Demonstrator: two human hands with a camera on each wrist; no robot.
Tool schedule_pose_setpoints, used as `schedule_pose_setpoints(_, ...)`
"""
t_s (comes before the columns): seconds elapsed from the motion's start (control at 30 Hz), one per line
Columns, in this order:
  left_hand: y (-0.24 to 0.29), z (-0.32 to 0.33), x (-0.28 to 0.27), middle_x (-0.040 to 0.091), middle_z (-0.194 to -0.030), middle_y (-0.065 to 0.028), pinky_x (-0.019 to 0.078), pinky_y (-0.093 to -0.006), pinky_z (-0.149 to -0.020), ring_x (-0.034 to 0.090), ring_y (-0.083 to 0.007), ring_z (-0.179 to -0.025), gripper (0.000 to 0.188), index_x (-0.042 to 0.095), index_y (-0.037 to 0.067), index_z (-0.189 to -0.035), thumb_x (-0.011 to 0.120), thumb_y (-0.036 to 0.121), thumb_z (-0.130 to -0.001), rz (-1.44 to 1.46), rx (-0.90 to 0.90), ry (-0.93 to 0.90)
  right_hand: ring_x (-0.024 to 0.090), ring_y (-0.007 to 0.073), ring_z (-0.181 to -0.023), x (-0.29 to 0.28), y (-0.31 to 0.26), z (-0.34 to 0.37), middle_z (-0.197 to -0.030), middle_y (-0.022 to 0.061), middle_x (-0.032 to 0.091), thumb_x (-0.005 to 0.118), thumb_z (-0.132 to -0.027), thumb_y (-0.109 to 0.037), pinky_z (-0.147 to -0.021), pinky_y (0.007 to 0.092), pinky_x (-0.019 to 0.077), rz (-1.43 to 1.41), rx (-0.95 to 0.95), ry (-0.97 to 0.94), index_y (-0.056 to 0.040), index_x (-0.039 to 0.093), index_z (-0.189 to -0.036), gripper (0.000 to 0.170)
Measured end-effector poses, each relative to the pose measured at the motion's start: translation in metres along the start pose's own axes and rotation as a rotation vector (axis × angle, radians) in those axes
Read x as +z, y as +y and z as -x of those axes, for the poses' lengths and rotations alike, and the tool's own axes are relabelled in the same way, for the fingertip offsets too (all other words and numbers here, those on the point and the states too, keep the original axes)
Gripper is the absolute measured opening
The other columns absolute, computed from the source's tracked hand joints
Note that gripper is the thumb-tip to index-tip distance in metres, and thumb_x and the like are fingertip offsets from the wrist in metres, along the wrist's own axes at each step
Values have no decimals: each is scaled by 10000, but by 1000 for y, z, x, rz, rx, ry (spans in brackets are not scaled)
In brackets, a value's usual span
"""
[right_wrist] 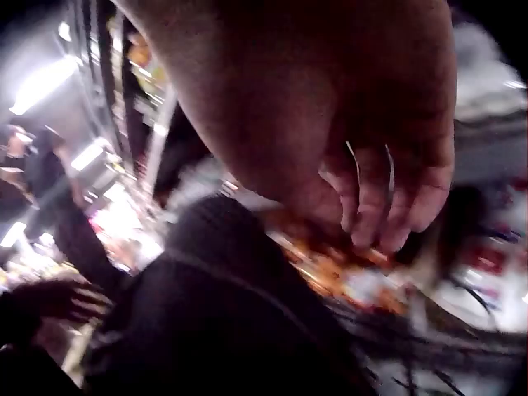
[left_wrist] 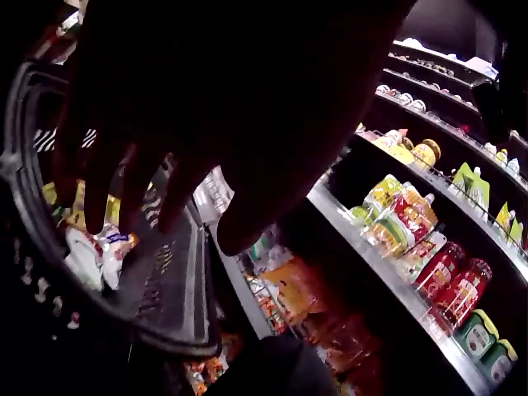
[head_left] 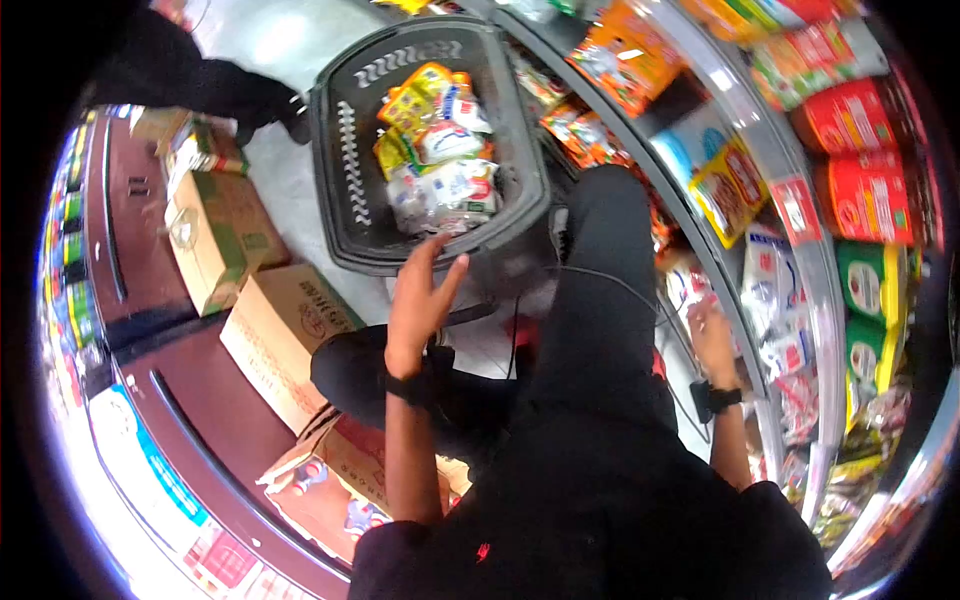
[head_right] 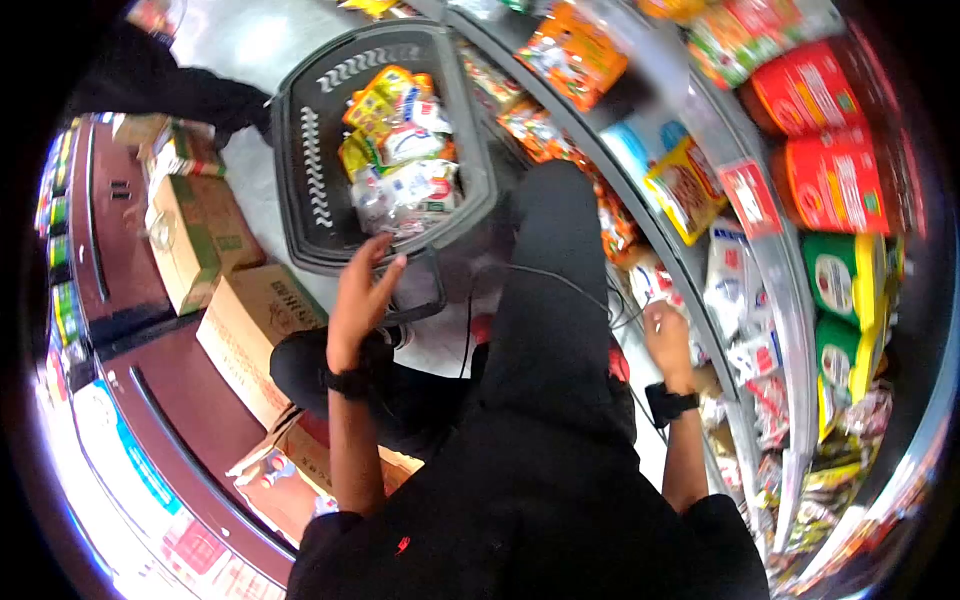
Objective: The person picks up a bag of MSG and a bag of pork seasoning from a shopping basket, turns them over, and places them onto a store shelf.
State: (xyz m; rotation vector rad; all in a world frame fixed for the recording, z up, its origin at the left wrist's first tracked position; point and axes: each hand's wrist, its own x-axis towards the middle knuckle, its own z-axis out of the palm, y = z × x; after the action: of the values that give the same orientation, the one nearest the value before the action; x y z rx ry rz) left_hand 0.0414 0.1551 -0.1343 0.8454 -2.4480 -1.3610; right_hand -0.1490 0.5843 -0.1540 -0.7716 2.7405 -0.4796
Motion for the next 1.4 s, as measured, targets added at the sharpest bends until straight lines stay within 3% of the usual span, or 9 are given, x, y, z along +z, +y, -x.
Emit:
schedule_pose_setpoints(0.17, 24, -84, -61, 649, -1079, -174, 489, -329, -834, 636, -239, -971, 431, 543, -39, -1207, 631, 257, -907, 313, 0, 176, 640, 156, -825, -90, -245, -155, -913, 87, 670, 566, -934, -157, -736, 280, 496, -565, -407, -91, -10, 588, -1044, 185)
schedule_pose_setpoints(0.33, -17, -142, -66, 575, -1088, -11, 424, -345, -851, 540, -173, -974, 400, 526, 134, -1239, 526, 383, -926, 866, -484, 242, 624, 370, -803, 25, -399, -286, -829, 181, 639, 567, -842, -196, -706, 454, 487, -374, -869, -202, -20, 579, -973, 220)
schedule_pose_setpoints(0.5, -132, -147, 1, 390, -1342, -184, 366, -583, -988, 436, -374, -1206, 639, 329, 40, -1363, 522, 425, -890, 1457, -1099, 256, 616, 394, -978, 285, -359, -380, -990, 228, 641, 636, -740, -101, -824, 472, 495, 244, -812, -582, -43, 582, -1112, 380)
schedule_pose_setpoints(0.6, -139, -133, 21, 250, -1459, -187, 336, -566, -1012, 361, -381, -1283, 716, 234, 62, -1424, 528, 418, -878, 1418, -1174, 362, 567, 391, -1089, 303, -347, -350, -1151, 217, 593, 671, -696, -99, -881, 463, 489, 286, -653, -719, -47, 558, -1154, 475)
schedule_pose_setpoints(0.73, -160, -130, 45, 204, -1483, -174, 340, -550, -1002, 351, -383, -1285, 711, 233, 108, -1433, 543, 417, -873, 1406, -1240, 361, 606, 318, -990, 335, -338, -322, -1002, 142, 632, 547, -820, -132, -741, 438, 497, 366, -700, -344, -95, 590, -1092, 278)
schedule_pose_setpoints(0.97, -131, -136, 66, 391, -1294, -93, 426, -417, -836, 451, -245, -1063, 520, 428, 198, -1283, 582, 420, -840, 1251, -1270, 322, 584, 267, -1057, 330, -332, -315, -1074, 77, 634, 528, -847, -164, -852, 449, 455, 376, -697, -227, -115, 598, -1133, 298)
schedule_pose_setpoints(1.13, -127, -123, 55, 425, -1357, -65, 376, -436, -936, 417, -261, -1230, 574, 407, 163, -1353, 582, 394, -858, 1061, -951, 228, 635, 281, -974, 303, -339, -304, -1017, 138, 665, 632, -762, -207, -783, 465, 485, 241, -543, -397, -100, 684, -937, 211)
schedule_pose_setpoints(1.23, -65, -110, 36, 486, -1311, -78, 353, -441, -973, 452, -221, -1221, 514, 384, 94, -1366, 548, 239, -901, 955, -701, 304, 648, 375, -823, 221, -352, -293, -893, 208, 660, 671, -727, -194, -714, 448, 512, -208, -443, -311, -31, 637, -902, 242)
schedule_pose_setpoints(1.4, 30, -54, 10, 327, -1457, -149, 271, -434, -1093, 294, -285, -1376, 698, 280, 83, -1444, 602, 13, -828, 433, -57, 191, 661, 303, -733, 91, -347, -238, -792, 189, 664, 691, -757, -266, -667, 389, 508, -992, -312, -80, 17, 631, -968, 358)
